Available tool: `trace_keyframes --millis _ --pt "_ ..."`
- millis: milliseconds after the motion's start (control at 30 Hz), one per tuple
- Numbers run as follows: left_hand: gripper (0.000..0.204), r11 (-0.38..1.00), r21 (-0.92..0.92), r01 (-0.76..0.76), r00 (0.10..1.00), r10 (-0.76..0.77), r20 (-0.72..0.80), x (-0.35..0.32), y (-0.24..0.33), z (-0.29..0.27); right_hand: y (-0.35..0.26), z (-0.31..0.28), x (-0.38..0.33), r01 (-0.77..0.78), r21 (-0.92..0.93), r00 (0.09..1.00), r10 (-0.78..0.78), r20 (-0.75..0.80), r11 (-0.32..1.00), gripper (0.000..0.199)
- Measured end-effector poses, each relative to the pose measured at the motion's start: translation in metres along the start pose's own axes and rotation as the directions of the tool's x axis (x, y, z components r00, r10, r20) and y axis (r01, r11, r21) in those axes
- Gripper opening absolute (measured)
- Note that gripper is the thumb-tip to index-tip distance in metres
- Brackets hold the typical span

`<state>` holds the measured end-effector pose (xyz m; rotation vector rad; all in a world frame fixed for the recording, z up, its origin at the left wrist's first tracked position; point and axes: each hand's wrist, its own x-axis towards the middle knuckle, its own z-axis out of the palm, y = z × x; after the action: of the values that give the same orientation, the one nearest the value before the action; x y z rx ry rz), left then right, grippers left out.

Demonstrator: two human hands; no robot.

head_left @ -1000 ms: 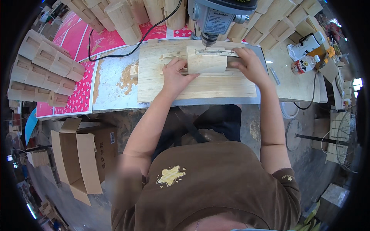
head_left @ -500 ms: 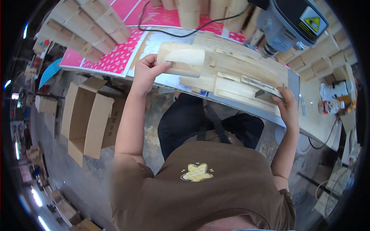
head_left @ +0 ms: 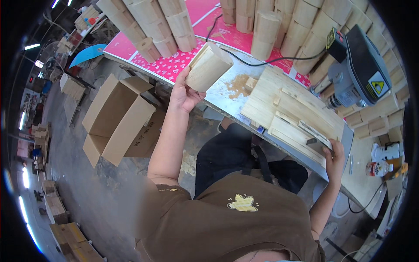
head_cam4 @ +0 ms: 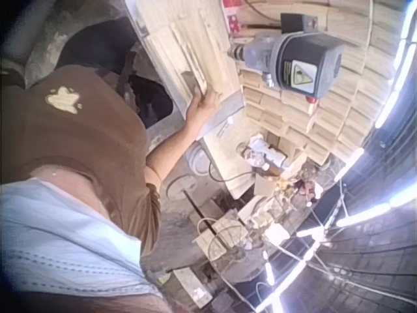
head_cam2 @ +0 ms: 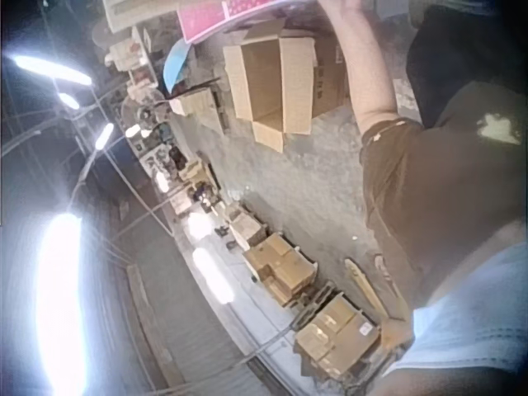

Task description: Using a drill press to drill holes into cylindrical wood blocks.

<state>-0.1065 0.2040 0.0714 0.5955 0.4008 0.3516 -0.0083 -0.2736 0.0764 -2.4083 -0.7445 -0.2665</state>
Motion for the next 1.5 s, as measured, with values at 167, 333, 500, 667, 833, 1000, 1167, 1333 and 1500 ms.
trace_keyframes --millis 167,333,500,667,833,1000,1167,1333,1500 --pt "0.031 0.945 0.299 -0.134 0.952 0.207 -0.227 -0.004 0.029 -0.01 0.001 0.001 -0.004 -0.002 -0.031 1.0 0.002 -0.026 1.0 0.028" --pt "0.035 0.532 0.792 -0.301 0.81 0.581 -0.082 0.006 0.061 -0.032 -0.002 0.001 -0.004 -0.02 -0.051 1.0 0.019 -0.018 0.999 0.031" --pt "0.057 -0.103 0.994 0.045 0.58 0.812 0.058 0.04 0.105 -0.071 -0.011 0.001 0.0 -0.014 -0.053 0.999 0.013 -0.035 0.998 0.03" --pt "0.06 -0.148 0.989 0.008 0.53 0.839 0.122 0.074 0.188 -0.085 -0.017 0.003 0.002 -0.057 -0.05 0.997 0.055 -0.05 0.997 0.03" --pt "0.061 -0.354 0.929 0.109 0.456 0.848 0.27 0.11 0.251 -0.052 -0.015 0.002 -0.002 -0.091 -0.068 0.995 0.088 -0.049 0.993 0.03" --pt "0.064 -0.352 0.903 0.247 0.548 0.819 0.17 0.162 0.281 -0.075 -0.025 0.003 0.0 -0.141 -0.085 0.989 0.137 -0.057 0.986 0.03" --pt "0.065 -0.344 0.931 0.124 0.428 0.865 0.262 0.189 0.259 -0.091 -0.022 0.003 -0.003 -0.191 -0.104 0.981 0.185 -0.065 0.976 0.029" --pt "0.056 -0.466 0.884 -0.031 -0.002 0.885 0.466 0.157 0.187 -0.074 -0.025 0.005 0.0 -0.189 -0.091 0.98 0.182 -0.074 0.978 0.03" --pt "0.028 -0.077 0.65 -0.756 0.25 0.884 0.395 0.166 0.027 -0.026 -0.027 0.003 -0.002 -0.226 -0.099 0.973 0.22 -0.074 0.969 0.032"
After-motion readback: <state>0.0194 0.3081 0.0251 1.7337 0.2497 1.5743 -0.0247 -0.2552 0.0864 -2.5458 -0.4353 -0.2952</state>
